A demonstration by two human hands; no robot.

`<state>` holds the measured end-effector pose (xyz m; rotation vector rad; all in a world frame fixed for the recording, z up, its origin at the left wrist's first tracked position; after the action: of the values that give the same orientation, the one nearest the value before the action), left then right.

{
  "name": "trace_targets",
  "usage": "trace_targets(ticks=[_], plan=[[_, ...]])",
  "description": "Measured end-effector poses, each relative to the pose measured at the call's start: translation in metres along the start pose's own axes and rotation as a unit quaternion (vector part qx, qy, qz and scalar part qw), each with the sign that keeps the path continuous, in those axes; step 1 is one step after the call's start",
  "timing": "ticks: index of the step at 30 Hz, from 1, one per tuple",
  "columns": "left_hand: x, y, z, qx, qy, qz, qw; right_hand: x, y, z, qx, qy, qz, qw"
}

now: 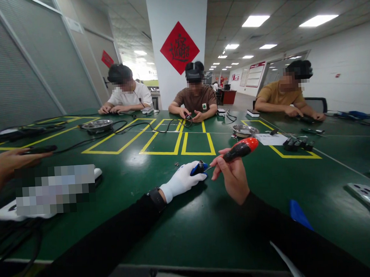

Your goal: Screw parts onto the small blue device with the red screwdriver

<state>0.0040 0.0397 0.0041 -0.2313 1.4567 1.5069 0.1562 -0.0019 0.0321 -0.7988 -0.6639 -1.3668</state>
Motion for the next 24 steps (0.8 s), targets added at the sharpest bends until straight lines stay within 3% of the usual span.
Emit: trace_targets(ticks=[9,18,24], plan=[[0.0062,-0.0032,0.0015,-0.022,-0.017,-0.022,0.999,0.0041,-0.0026,0.0022,0.062,-0.04,0.073,0.995],[0.0038,-0.0034,0.0017,-0.036,-0.01,-0.018,0.999,0.0096,-0.0026,0.0046,0.024,-0.053,-0.022,0.998],[0.0084,-0.0064,0.0023,-0.019,0.018,-0.037,0.999,0.0093,-0.0016,0.0038,0.014,-0.04,0.055,0.998]])
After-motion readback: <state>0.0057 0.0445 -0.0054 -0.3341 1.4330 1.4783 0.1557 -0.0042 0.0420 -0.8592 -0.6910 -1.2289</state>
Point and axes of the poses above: each hand's wrist, its own z-axis towards the middle knuckle, its own y-axis out of the back of the hand, x = y × z, the point moved 3 cm from there along z, towards the middle knuckle
